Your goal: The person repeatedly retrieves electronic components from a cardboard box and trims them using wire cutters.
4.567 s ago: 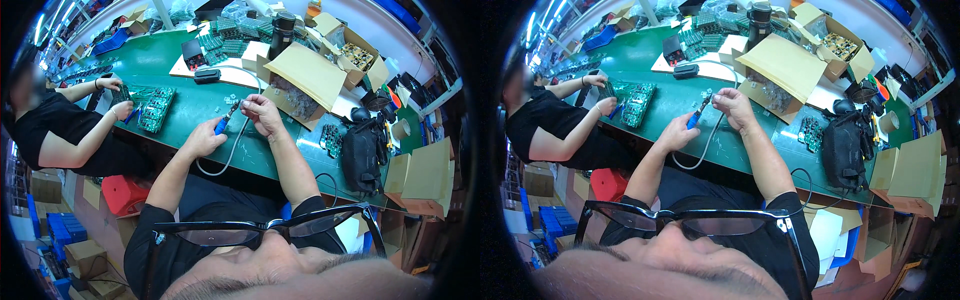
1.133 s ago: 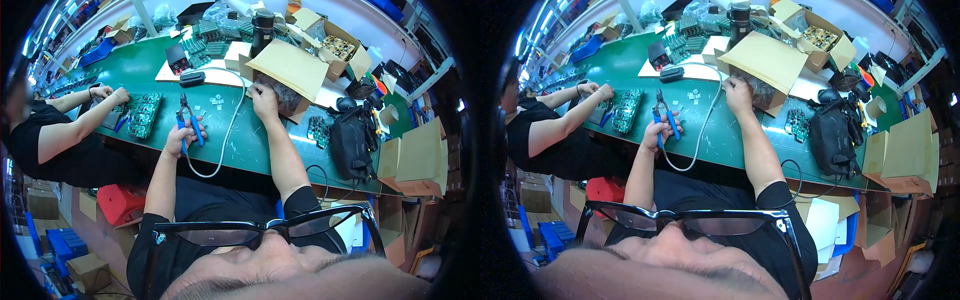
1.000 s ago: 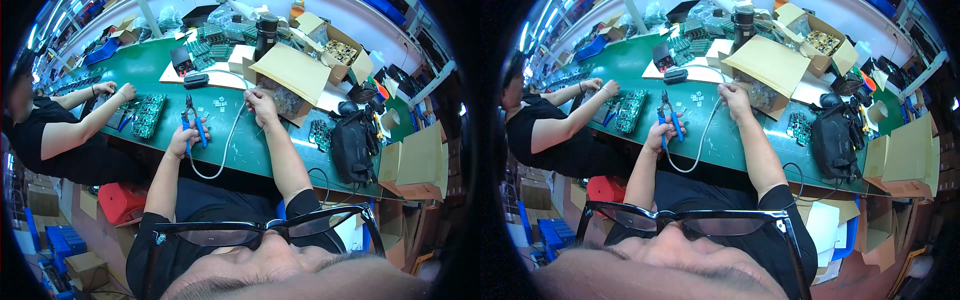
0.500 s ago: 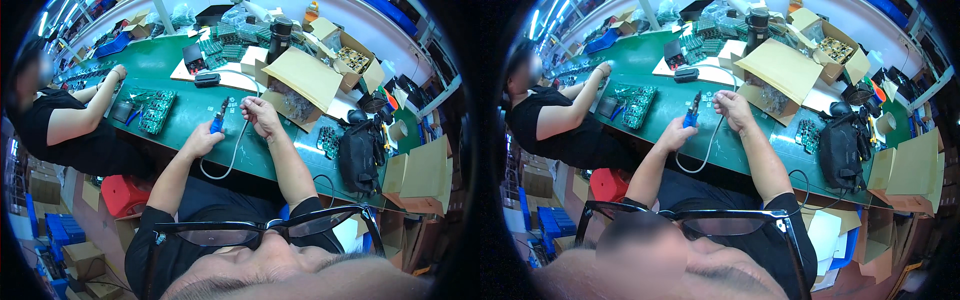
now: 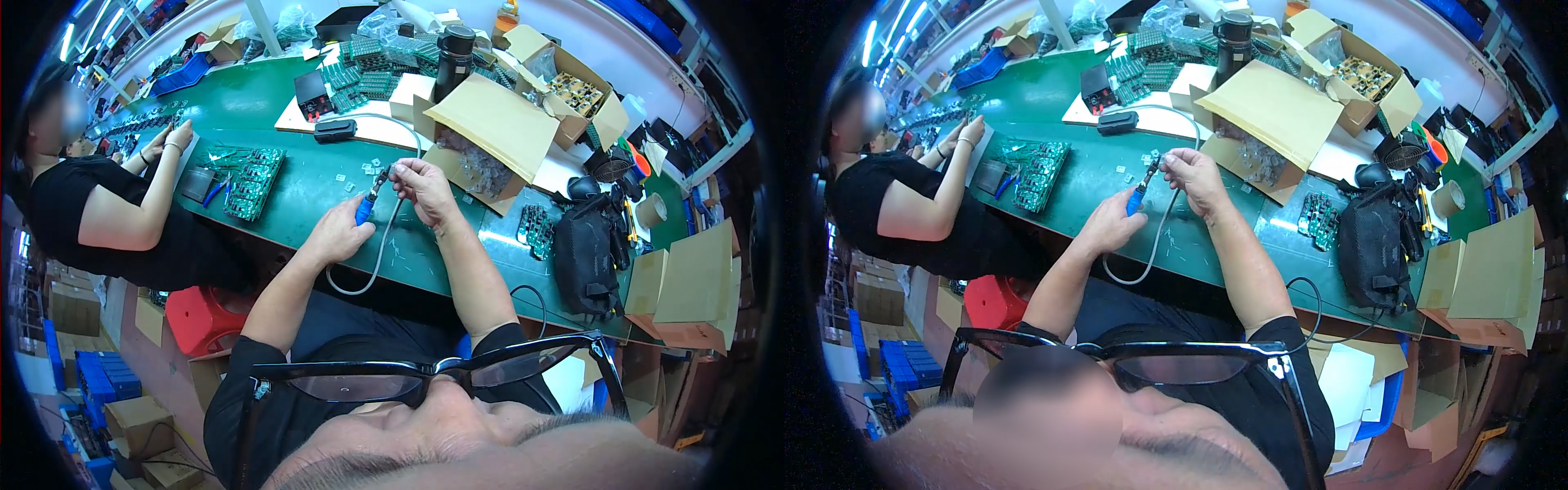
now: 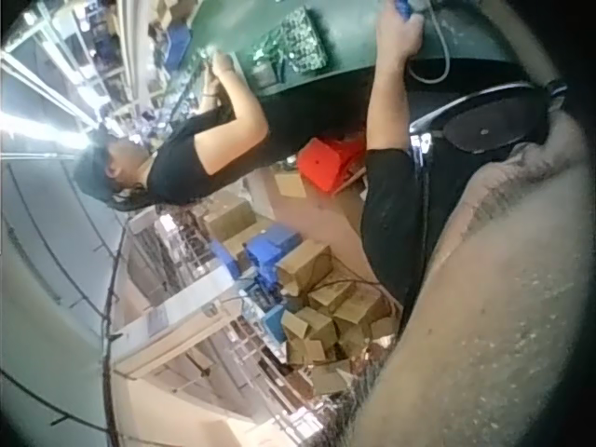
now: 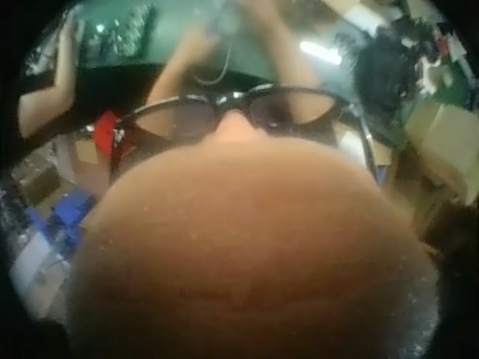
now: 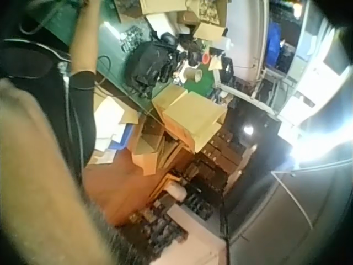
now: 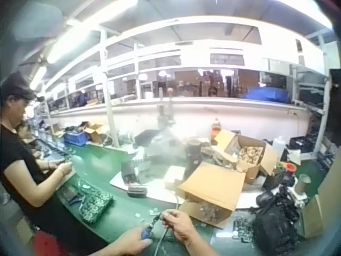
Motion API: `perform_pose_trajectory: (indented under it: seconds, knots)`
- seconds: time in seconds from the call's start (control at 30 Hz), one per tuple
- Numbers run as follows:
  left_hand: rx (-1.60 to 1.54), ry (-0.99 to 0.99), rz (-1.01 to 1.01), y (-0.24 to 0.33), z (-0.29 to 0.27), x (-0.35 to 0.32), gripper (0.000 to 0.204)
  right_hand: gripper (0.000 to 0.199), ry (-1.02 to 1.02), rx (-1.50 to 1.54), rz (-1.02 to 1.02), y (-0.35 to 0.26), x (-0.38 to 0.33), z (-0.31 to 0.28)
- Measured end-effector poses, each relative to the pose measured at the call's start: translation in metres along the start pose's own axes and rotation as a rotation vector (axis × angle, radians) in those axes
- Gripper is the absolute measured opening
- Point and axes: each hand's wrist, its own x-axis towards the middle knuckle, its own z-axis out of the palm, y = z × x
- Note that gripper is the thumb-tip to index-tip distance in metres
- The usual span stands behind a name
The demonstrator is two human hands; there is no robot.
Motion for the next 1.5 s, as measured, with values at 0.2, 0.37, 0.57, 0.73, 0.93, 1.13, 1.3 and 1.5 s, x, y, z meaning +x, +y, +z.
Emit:
perform_pose_trajectory:
  seconds: [0.2, 0.37, 0.57, 0.73, 0.93, 1.13, 1.3, 1.5]
  knots:
    - [-0.003, 0.110, 0.038, -0.022, 0.016, 0.005, 0.064, 0.015, -0.019, 0.011, -0.023, 0.003, 0.002, 0.002]
    - [-0.015, 0.097, 0.053, -0.010, 0.011, 0.004, 0.061, 0.015, 0.000, 0.014, -0.035, 0.005, 0.004, 0.001]
    - [0.040, 0.178, 0.111, -0.022, 0.022, 0.005, 0.053, 0.017, -0.002, -0.049, -0.067, 0.006, 0.003, 0.002]
    - [0.092, 0.185, 0.095, -0.029, 0.029, 0.003, 0.036, 0.017, 0.005, -0.073, -0.044, 0.014, 0.003, -0.002]
    - [0.097, 0.196, 0.091, -0.036, 0.029, 0.004, 0.030, 0.014, 0.029, -0.083, -0.031, 0.016, 0.003, 0.001]
    - [0.102, 0.168, 0.030, -0.042, 0.031, 0.008, 0.031, 0.015, 0.068, -0.074, 0.008, 0.017, 0.008, 0.000]
    - [-0.498, -0.051, -0.108, -0.063, 0.009, 0.013, 0.042, 0.015, 0.082, -0.053, 0.030, 0.016, 0.009, -0.002]
    - [-1.033, -0.201, -0.175, -0.095, 0.007, 0.020, 0.054, 0.016, 0.091, -0.068, 0.040, 0.015, 0.008, 0.000]
